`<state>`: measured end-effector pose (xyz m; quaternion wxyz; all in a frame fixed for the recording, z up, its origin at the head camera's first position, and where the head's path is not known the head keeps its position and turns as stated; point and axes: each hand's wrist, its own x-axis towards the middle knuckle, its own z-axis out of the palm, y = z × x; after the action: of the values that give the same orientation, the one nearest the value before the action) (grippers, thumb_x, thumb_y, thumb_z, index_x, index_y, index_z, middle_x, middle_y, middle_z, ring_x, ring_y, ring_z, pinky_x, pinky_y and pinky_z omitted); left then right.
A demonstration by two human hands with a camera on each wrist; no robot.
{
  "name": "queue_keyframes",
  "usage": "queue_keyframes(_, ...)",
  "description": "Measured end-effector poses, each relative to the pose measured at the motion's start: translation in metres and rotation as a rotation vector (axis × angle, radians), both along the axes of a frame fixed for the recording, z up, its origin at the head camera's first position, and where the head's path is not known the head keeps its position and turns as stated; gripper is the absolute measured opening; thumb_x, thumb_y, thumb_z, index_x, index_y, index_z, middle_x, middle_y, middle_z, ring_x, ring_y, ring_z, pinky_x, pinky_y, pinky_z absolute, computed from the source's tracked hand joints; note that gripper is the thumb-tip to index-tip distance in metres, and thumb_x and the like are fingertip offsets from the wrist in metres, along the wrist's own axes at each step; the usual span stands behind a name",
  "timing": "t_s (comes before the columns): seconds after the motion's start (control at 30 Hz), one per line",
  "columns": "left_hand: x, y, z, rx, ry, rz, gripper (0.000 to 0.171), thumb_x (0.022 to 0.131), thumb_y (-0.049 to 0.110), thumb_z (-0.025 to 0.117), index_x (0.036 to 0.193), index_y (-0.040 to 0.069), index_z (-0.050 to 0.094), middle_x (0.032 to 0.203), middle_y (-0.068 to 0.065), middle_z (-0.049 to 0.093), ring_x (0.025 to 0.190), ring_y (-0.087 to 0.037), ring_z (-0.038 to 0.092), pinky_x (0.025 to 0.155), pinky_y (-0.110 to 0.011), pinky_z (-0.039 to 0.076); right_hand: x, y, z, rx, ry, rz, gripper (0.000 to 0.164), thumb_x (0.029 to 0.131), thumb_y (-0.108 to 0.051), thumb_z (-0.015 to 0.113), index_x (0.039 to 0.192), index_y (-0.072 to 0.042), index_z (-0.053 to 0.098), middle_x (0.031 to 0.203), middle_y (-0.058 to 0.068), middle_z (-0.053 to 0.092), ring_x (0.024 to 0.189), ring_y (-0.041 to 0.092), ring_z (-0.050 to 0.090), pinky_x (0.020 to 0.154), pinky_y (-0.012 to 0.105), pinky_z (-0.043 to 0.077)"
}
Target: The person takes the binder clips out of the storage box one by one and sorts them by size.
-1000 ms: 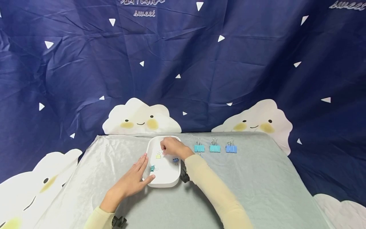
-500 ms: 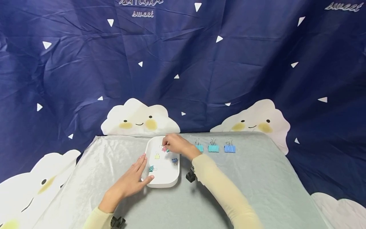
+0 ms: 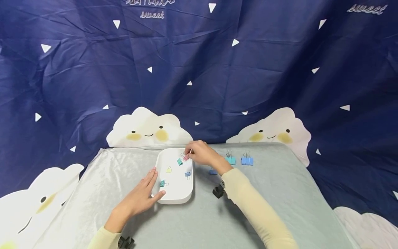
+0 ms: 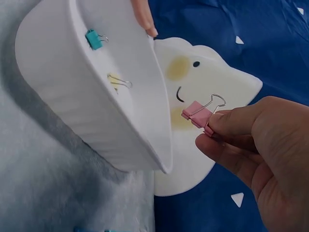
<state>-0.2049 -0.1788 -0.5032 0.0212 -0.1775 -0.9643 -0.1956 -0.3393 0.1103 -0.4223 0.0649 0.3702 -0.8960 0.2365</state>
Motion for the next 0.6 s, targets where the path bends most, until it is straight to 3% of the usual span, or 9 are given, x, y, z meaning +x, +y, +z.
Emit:
queue_keyframes(0.23,0.0,0.0,0.003,-0.017,-0.028,0.007,0.095,0.105,0.061,0.055,0.166,-0.005,0.025,0.178,-0.019,0.016,0.165,-0.038,0.021,0.134,-0.057,0.025,0.008,0.025,0.004,-0.045,0.026,-0.022,0.012,0.094,-0.001,0.075,0.097,-0.01,0.081,0.095,0.002,0.076,0.086,0.012,0.072,0.076,0.028,0.061)
queue_keyframes(0.6,-0.002,-0.001,0.0,-0.043,-0.032,0.009,0.096,0.105,0.064,0.051,0.167,-0.003,0.024,0.179,-0.017,0.015,0.166,-0.036,0.019,0.135,-0.055,0.023,0.017,0.067,-0.003,-0.075,0.066,-0.076,0.009,0.094,-0.003,0.077,0.096,-0.011,0.081,0.091,0.001,0.079,0.082,0.012,0.073,0.074,0.031,0.062)
